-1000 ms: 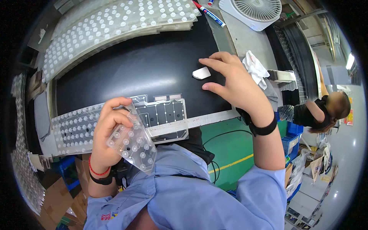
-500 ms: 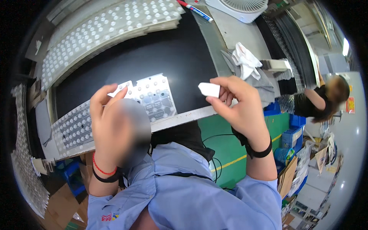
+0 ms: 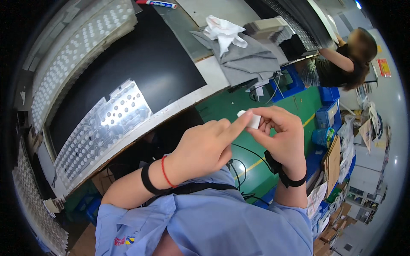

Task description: Inspecting and cleaning individual keyboard membrane layers at an assembly station.

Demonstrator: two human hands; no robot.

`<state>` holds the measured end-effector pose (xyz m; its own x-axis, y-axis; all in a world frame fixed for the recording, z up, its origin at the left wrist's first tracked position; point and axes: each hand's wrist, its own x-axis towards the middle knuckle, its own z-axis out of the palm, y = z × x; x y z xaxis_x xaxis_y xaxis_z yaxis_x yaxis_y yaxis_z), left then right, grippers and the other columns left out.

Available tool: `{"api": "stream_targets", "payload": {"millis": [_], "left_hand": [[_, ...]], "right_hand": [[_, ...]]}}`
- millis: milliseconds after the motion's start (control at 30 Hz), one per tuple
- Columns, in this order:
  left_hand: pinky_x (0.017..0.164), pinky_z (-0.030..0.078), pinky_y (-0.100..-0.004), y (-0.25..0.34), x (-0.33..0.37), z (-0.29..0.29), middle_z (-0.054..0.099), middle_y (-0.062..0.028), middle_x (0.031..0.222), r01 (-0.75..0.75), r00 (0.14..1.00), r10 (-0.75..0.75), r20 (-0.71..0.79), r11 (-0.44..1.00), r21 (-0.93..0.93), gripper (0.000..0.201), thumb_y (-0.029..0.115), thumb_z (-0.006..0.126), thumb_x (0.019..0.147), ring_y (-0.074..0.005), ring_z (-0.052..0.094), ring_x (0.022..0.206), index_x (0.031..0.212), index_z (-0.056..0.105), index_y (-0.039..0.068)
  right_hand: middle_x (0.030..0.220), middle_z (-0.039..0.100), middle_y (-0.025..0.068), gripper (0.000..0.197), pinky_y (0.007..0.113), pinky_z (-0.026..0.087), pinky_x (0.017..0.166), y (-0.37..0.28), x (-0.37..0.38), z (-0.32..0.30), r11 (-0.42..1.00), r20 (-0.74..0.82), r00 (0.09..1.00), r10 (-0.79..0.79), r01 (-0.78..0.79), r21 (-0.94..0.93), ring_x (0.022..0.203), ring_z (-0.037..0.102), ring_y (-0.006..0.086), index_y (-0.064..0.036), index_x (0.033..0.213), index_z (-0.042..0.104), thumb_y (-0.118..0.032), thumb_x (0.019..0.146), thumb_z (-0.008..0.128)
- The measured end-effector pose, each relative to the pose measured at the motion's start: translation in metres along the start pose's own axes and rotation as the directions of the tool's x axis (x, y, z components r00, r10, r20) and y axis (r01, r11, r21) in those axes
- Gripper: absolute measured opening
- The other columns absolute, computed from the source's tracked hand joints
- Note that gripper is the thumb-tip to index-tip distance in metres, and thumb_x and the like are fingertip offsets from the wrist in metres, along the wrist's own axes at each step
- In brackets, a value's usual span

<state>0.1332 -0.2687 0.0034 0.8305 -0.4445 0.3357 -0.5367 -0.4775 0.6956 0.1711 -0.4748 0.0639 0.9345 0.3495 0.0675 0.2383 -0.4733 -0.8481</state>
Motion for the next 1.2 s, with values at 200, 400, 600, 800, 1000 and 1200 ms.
{"api": "stream_targets", "payload": {"millis": [200,400,600,800,1000,1200], "left_hand": [[0.060,0.052,-0.0407,0.000,0.011,0.025,0.059,-0.0128,0.086,-0.044,0.998,0.039,-0.051,0.993,-0.107,0.079,0.004,0.059,0.080,-0.0320,0.064,0.075,0.152,0.026,0.005],[0.059,0.052,-0.0410,-0.001,0.012,0.034,0.061,-0.0145,0.089,0.069,0.998,-0.069,-0.004,0.993,-0.095,0.077,0.006,0.060,0.081,-0.0319,0.064,0.075,0.151,0.028,0.005],[0.059,0.052,-0.0417,-0.005,0.011,0.037,0.061,-0.0156,0.091,0.272,0.943,-0.265,0.200,0.962,-0.011,0.075,0.007,0.062,0.081,-0.0317,0.064,0.075,0.149,0.031,0.004],[0.061,0.052,-0.0416,-0.007,0.015,0.036,0.062,-0.0143,0.093,0.221,0.960,-0.211,0.186,0.974,-0.037,0.076,0.008,0.061,0.082,-0.0318,0.064,0.077,0.151,0.027,0.004],[0.065,0.053,-0.0405,-0.001,0.020,0.028,0.063,-0.0140,0.094,0.142,0.969,-0.116,0.219,0.984,-0.107,0.078,0.008,0.061,0.083,-0.0318,0.065,0.078,0.152,0.025,0.005],[0.066,0.052,-0.0374,-0.010,0.019,0.033,0.062,-0.0131,0.095,-0.027,0.998,0.006,-0.067,0.952,-0.305,0.078,0.010,0.061,0.085,-0.0292,0.064,0.073,0.153,0.024,0.006]], "right_hand": [[0.085,0.062,0.0034,0.037,0.018,0.042,0.058,0.009,-0.010,-0.014,0.999,-0.053,0.999,0.005,-0.007,-0.031,0.068,0.054,0.0049,0.0048,0.107,0.069,0.009,0.071,0.077],[0.086,0.063,0.0045,0.037,0.018,0.043,0.060,0.020,-0.012,-0.015,0.999,-0.104,0.993,0.047,-0.047,0.009,0.069,0.054,0.0053,0.0058,0.108,0.069,0.008,0.072,0.077],[0.088,0.064,0.0055,0.036,0.019,0.044,0.061,0.019,-0.013,-0.015,1.000,-0.118,0.993,0.016,-0.014,0.024,0.070,0.055,0.0060,0.0062,0.108,0.068,0.009,0.073,0.076],[0.087,0.064,0.0060,0.036,0.020,0.045,0.061,0.025,-0.014,-0.014,1.000,-0.097,0.995,-0.011,0.013,0.017,0.071,0.057,0.0079,0.0041,0.108,0.070,0.009,0.072,0.076],[0.087,0.066,0.0069,0.034,0.022,0.047,0.060,0.020,-0.013,-0.012,0.967,-0.080,0.991,-0.105,0.082,-0.242,0.068,0.060,0.0119,-0.0011,0.102,0.073,0.008,0.069,0.075],[0.086,0.067,0.0067,0.029,0.023,0.049,0.058,0.023,-0.011,-0.010,0.893,-0.033,0.950,-0.311,0.280,-0.351,0.067,0.061,0.0127,-0.0025,0.096,0.075,0.010,0.070,0.070]]}}
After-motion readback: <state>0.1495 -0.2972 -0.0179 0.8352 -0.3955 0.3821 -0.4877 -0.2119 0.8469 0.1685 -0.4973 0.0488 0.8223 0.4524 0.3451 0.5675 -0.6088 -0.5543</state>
